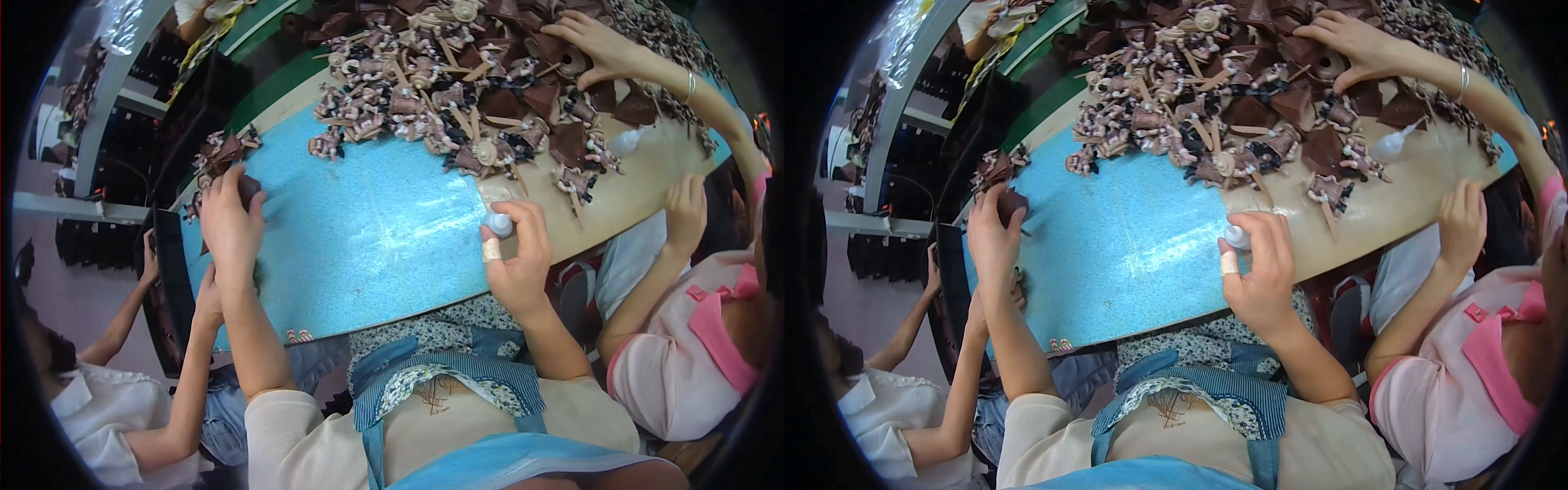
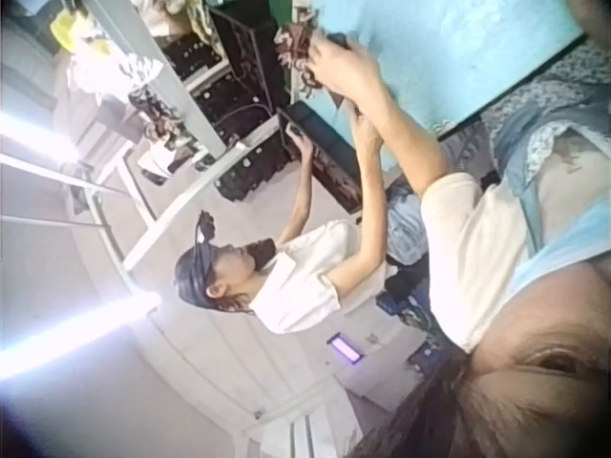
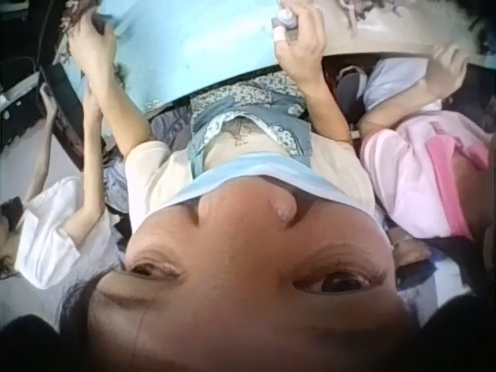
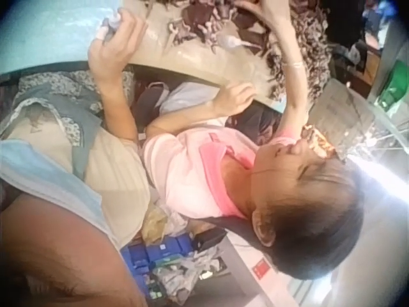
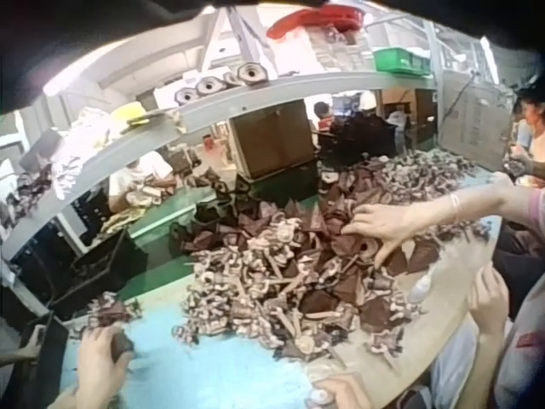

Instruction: The person assembles small plastic figurines into hexagonal bases by applying glue from a bottle to each base, then pressing a figurine into it.

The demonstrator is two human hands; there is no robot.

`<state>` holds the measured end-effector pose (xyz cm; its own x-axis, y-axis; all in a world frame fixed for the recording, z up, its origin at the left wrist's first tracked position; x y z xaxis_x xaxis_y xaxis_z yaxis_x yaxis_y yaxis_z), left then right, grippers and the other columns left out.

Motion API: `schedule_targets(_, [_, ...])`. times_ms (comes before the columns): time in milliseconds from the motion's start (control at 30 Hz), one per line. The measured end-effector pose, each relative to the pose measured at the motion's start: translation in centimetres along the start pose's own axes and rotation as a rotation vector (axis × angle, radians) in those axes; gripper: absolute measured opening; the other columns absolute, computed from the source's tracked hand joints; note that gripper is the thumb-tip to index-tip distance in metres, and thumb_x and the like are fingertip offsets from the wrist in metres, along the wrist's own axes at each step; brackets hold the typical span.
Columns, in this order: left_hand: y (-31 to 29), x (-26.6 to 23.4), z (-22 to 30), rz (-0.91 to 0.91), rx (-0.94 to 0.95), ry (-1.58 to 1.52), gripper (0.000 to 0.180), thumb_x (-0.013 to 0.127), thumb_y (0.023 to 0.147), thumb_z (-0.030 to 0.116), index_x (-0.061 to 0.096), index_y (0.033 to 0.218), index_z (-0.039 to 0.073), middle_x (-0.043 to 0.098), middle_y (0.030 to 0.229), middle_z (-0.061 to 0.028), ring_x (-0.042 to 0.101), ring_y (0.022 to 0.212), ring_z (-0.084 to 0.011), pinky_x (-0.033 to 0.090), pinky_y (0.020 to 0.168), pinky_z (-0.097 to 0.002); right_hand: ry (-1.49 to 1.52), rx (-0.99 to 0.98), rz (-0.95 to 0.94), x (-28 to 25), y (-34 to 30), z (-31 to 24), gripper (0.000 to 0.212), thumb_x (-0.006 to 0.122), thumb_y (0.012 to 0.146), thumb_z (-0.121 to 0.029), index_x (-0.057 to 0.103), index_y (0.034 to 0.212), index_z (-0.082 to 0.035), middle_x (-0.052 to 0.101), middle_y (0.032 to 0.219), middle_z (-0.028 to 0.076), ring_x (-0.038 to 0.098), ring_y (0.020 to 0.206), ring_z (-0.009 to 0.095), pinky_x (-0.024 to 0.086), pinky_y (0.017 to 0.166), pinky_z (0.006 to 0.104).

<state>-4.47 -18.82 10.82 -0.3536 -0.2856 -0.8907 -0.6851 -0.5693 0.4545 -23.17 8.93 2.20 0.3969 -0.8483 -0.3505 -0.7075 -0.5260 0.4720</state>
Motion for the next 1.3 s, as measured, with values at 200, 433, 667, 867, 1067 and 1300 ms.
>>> schedule_targets(200, [5.5, 1.9, 0.2, 0.063, 0.027, -0.130, 0.035, 0.071, 0.079, 0.019, 0.062, 0.110, 0.005, 0.065, 0.104, -0.0153, 0.061, 0.096, -0.0342, 0.048, 0.083, -0.0411, -0.054, 0.002, -0.004, -0.2, -0.2, -0.1, 0.029, 0.066, 0.074, 0.006, 0.057, 0.101, 0.000, 0.057, 0.098, 0.017, 0.056, 0.088, 0.034, 0.046, 0.078, 0.0377])
schedule_targets(433, [24.8, 17.2, -0.9, -0.169, -0.020, -0.255, 0.112, 0.066, 0.060, 0.080, 0.040, 0.143, 0.008, 0.049, 0.134, -0.0253, 0.044, 0.127, -0.0427, 0.035, 0.107, -0.0443, -0.096, 0.004, 0.001, 0.0, 0.1, -0.7, 0.029, 0.066, 0.073, 0.005, 0.057, 0.100, 0.000, 0.057, 0.097, 0.017, 0.056, 0.085, 0.033, 0.047, 0.075, 0.0374])
schedule_targets(667, [32.3, 25.8, 1.3, -0.554, 0.016, -0.308, 0.128, 0.065, 0.055, 0.085, 0.030, 0.148, 0.004, 0.031, 0.150, -0.0254, 0.034, 0.138, -0.0363, 0.032, 0.111, -0.0414, -0.117, 0.029, -0.020, 0.4, 0.7, -0.1, 0.029, 0.069, 0.072, 0.003, 0.057, 0.099, 0.002, 0.057, 0.090, 0.017, 0.056, 0.076, 0.031, 0.046, 0.067, 0.0366])
schedule_targets(867, [33.1, 25.8, 4.5, -0.697, 0.018, -0.262, 0.124, 0.064, 0.053, 0.084, 0.043, 0.139, -0.002, 0.041, 0.144, -0.0241, 0.039, 0.135, -0.0352, 0.034, 0.109, -0.0410, -0.129, 0.020, -0.028, 0.4, 0.8, 0.1, 0.030, 0.070, 0.072, 0.003, 0.056, 0.098, 0.002, 0.058, 0.088, 0.016, 0.055, 0.074, 0.030, 0.046, 0.066, 0.0360])
schedule_targets(1067, [32.4, 26.0, 4.1, -0.823, -0.067, -0.369, 0.124, 0.071, 0.055, 0.077, 0.037, 0.143, -0.003, 0.034, 0.149, -0.0232, 0.035, 0.137, -0.0346, 0.031, 0.110, -0.0451, -0.144, 0.001, 0.000, 0.6, 0.7, -0.1, 0.031, 0.071, 0.071, 0.003, 0.056, 0.098, 0.001, 0.058, 0.088, 0.016, 0.055, 0.074, 0.030, 0.045, 0.065, 0.0360])
schedule_targets(1300, [30.5, 25.1, 3.1, -0.762, -0.243, -0.488, 0.099, 0.078, 0.057, 0.067, 0.059, 0.125, -0.003, 0.051, 0.136, -0.0219, 0.051, 0.125, -0.0315, 0.040, 0.102, -0.0413, -0.134, 0.022, 0.004, 0.5, 0.4, -0.3, 0.031, 0.071, 0.071, 0.003, 0.056, 0.098, 0.000, 0.057, 0.090, 0.015, 0.055, 0.076, 0.030, 0.046, 0.066, 0.0357])
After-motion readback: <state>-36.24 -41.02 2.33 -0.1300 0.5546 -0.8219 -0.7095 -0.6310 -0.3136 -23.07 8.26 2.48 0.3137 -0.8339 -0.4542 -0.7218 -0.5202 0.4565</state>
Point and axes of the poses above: each hand's wrist, its own y-axis towards the middle knuckle, its own x-axis out of the palm, z = x × y, the point moved 7 cm from there along y, towards the middle knuckle
